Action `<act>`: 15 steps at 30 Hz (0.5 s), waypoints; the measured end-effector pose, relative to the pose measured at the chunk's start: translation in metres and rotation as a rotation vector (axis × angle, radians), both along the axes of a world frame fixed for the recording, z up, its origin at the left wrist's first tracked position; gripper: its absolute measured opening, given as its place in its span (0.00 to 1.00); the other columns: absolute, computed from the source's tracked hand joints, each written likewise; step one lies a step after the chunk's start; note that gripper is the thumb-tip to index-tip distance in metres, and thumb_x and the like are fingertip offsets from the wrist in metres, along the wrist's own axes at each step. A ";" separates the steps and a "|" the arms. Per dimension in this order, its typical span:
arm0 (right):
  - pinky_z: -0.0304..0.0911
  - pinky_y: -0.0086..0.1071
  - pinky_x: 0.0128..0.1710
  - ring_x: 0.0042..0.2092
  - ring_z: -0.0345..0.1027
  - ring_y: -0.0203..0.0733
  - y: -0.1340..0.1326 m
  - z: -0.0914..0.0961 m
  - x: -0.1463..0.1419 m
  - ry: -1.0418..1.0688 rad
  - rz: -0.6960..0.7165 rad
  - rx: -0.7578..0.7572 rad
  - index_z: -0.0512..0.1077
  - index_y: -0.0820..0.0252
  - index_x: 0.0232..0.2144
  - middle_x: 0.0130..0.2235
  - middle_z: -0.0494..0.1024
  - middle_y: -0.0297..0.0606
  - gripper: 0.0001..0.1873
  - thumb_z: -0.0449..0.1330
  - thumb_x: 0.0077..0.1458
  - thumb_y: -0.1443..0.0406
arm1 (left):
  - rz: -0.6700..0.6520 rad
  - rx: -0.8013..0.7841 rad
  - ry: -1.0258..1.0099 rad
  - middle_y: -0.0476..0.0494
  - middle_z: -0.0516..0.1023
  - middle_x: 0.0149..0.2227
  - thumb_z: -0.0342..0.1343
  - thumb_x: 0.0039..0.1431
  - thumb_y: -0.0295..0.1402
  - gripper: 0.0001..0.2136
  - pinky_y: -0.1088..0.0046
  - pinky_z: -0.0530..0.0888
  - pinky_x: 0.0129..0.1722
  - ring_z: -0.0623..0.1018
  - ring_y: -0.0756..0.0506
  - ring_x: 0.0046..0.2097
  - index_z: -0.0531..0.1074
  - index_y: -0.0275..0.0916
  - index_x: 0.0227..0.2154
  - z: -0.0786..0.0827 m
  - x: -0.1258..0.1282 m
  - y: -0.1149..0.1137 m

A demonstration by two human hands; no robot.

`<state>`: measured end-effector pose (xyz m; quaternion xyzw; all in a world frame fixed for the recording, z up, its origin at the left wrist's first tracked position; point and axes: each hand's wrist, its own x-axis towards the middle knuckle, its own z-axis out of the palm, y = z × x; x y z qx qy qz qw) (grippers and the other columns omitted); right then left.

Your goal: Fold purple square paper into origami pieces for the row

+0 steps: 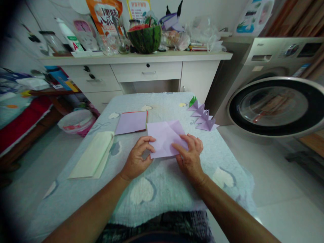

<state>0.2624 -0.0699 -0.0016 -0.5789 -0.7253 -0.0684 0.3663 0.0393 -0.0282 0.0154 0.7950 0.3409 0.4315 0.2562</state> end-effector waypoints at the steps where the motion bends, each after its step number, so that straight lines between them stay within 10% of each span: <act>1: 0.45 0.59 0.59 0.61 0.51 0.58 -0.001 0.001 0.000 -0.012 -0.002 0.006 0.75 0.43 0.42 0.58 0.63 0.36 0.20 0.58 0.51 0.71 | -0.003 -0.015 0.016 0.41 0.68 0.50 0.50 0.46 0.16 0.13 0.62 0.69 0.56 0.71 0.44 0.54 0.68 0.39 0.31 -0.001 0.001 0.002; 15: 0.48 0.49 0.53 0.52 0.64 0.49 0.002 0.002 -0.006 -0.142 0.280 -0.211 0.77 0.49 0.38 0.41 0.80 0.33 0.11 0.56 0.60 0.68 | 0.086 0.239 0.488 0.41 0.69 0.52 0.58 0.52 0.21 0.09 0.55 0.67 0.56 0.65 0.38 0.56 0.74 0.40 0.35 -0.014 -0.002 0.005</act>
